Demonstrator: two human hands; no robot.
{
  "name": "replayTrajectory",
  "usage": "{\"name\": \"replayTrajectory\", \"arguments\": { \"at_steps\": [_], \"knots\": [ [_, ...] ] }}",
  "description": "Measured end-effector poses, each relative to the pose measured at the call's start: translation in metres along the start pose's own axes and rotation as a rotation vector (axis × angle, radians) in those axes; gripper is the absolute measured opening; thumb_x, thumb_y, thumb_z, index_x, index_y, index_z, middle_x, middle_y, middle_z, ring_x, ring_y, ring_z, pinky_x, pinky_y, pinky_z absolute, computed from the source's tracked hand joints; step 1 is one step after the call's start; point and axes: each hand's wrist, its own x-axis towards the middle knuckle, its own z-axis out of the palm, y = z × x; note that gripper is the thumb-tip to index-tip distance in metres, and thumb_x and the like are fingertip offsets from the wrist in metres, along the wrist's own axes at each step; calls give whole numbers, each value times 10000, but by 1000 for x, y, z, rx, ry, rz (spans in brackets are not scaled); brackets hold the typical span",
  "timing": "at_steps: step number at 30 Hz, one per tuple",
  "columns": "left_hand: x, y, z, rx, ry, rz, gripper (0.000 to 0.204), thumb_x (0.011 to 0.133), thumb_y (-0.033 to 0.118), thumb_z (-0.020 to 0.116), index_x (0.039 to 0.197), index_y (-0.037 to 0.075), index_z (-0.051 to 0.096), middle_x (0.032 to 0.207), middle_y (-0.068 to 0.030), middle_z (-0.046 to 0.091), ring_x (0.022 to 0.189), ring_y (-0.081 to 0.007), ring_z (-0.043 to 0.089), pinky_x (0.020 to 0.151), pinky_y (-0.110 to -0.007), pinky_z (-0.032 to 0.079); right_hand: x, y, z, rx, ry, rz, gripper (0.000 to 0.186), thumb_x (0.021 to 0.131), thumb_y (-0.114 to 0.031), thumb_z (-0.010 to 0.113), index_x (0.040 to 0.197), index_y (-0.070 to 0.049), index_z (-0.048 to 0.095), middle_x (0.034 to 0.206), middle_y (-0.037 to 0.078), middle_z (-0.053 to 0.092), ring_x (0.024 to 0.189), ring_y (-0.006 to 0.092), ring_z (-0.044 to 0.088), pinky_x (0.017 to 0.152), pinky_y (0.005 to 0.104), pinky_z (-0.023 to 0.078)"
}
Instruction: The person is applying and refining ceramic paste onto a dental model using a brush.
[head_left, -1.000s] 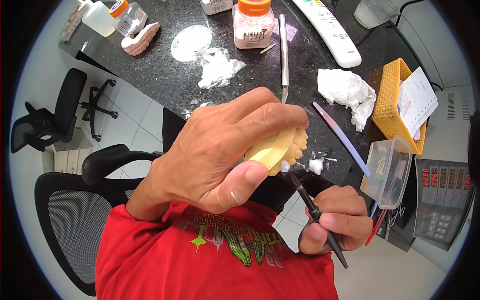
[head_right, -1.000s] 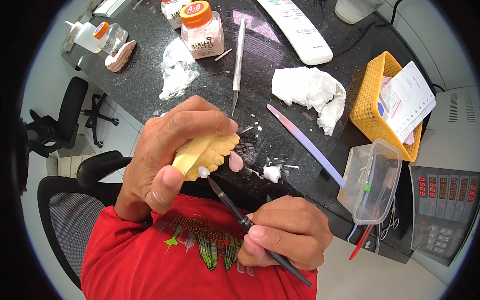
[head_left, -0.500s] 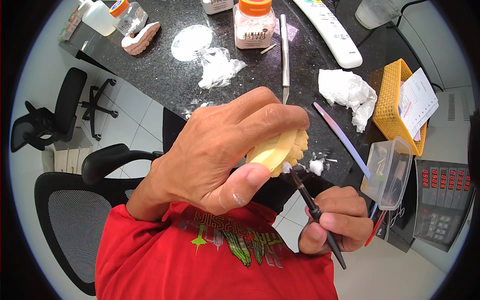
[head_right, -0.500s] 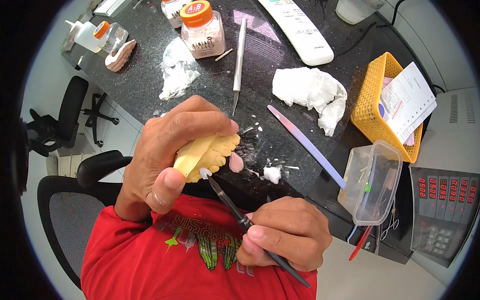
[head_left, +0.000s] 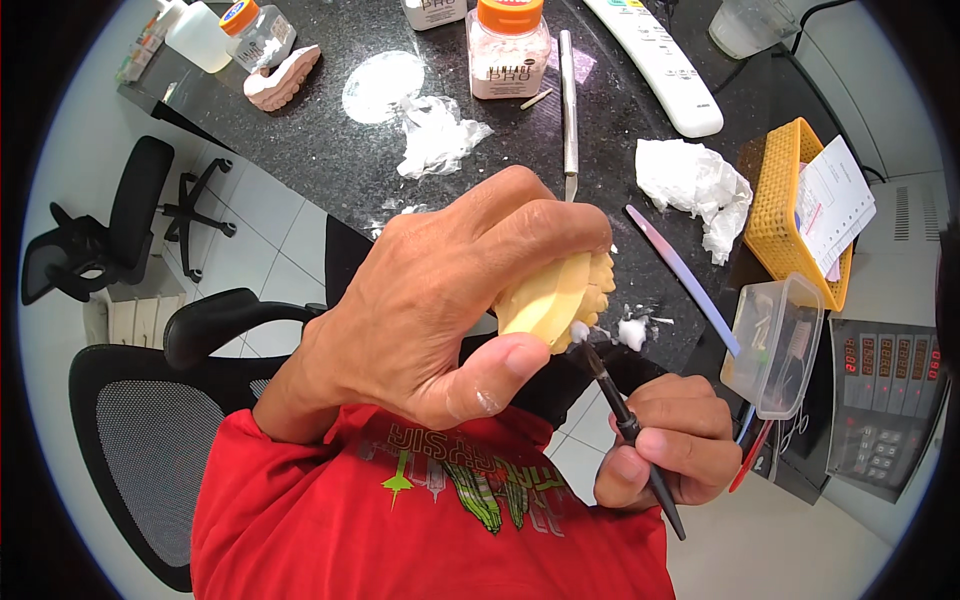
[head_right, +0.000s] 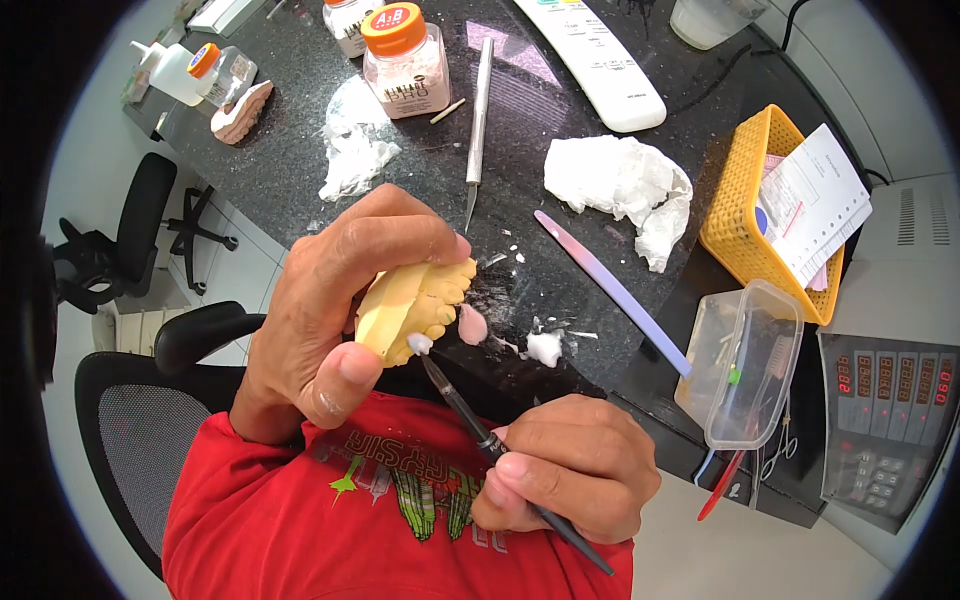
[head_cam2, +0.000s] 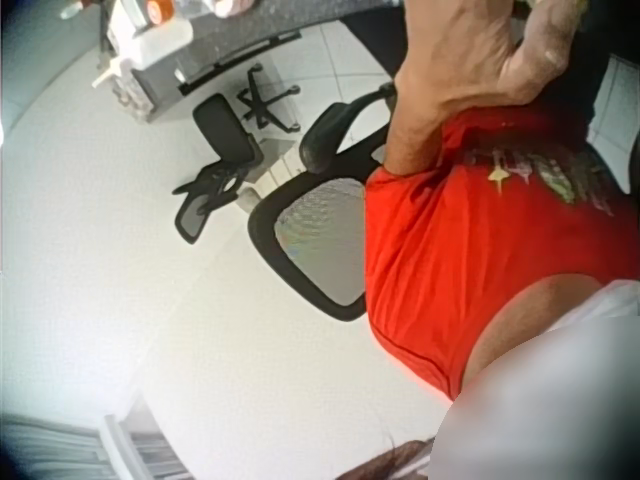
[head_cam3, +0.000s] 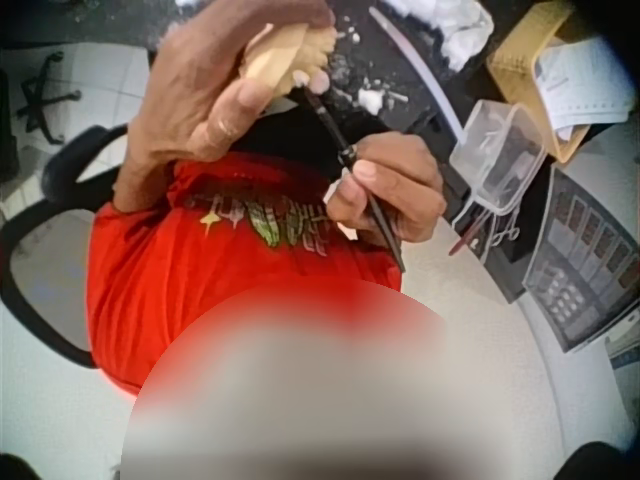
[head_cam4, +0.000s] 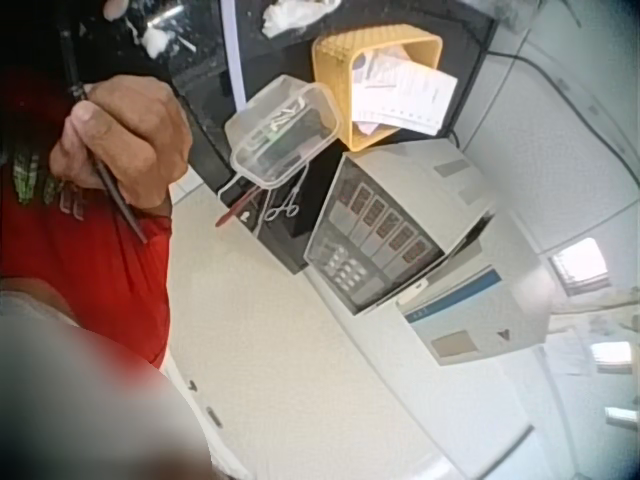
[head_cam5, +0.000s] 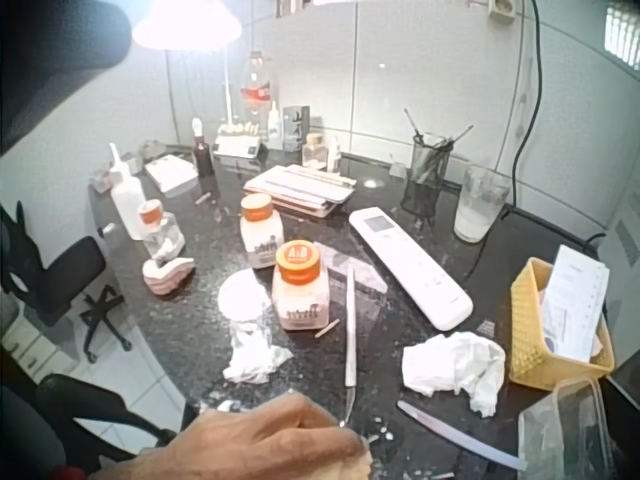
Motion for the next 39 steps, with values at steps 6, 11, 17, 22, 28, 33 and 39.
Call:
{"name": "replayTrajectory", "arguments": {
  "at_steps": [6,11,17,22,28,33,39],
  "knots": [
    [-1,0,-1,9,-2,5,674,877,613,397,1091,-9,546,873,-179,568,700,-250,609,612,-334,491,0,0,2,-10,11,8,239,675,-14,692,881,-37,574,707,94,588,517,182,577,422,255,504],
    [1,-1,0,3,-1,13,666,877,604,407,1090,-12,546,874,-180,570,702,-254,609,612,-335,492,0,0,1,-18,16,7,232,676,-20,689,876,-38,573,706,93,587,515,183,578,424,255,504],
    [1,-2,0,27,2,46,647,877,582,421,1091,-16,546,884,-184,575,699,-257,610,609,-337,498,0,-1,2,1,42,9,232,675,-22,694,872,-35,572,703,92,585,515,183,577,426,257,507],
    [-1,-4,-1,44,-6,86,626,876,573,435,1101,0,550,893,-183,548,699,-236,606,555,-322,492,-3,1,1,79,74,21,233,683,-21,691,879,-27,566,703,94,578,510,183,564,423,248,484],
    [-3,-6,-1,115,11,111,617,857,564,471,1113,10,555,903,-169,507,691,-201,584,520,-298,477,-2,6,-1,30,-12,-33,222,803,-140,641,909,-11,494,677,72,491,490,124,456,435,217,369],
    [-3,-7,-1,73,15,87,626,844,574,480,1114,16,562,902,-163,501,690,-189,574,506,-287,464,-2,7,-1,23,-25,-33,202,801,-126,631,901,-13,498,674,72,494,493,126,452,436,220,360],
    [-3,-7,0,66,23,99,636,845,587,476,1117,19,567,905,-158,499,693,-185,569,502,-280,459,0,4,1,20,-22,-30,212,798,-129,644,900,-15,497,674,74,499,499,128,451,436,222,357]
  ]
}}
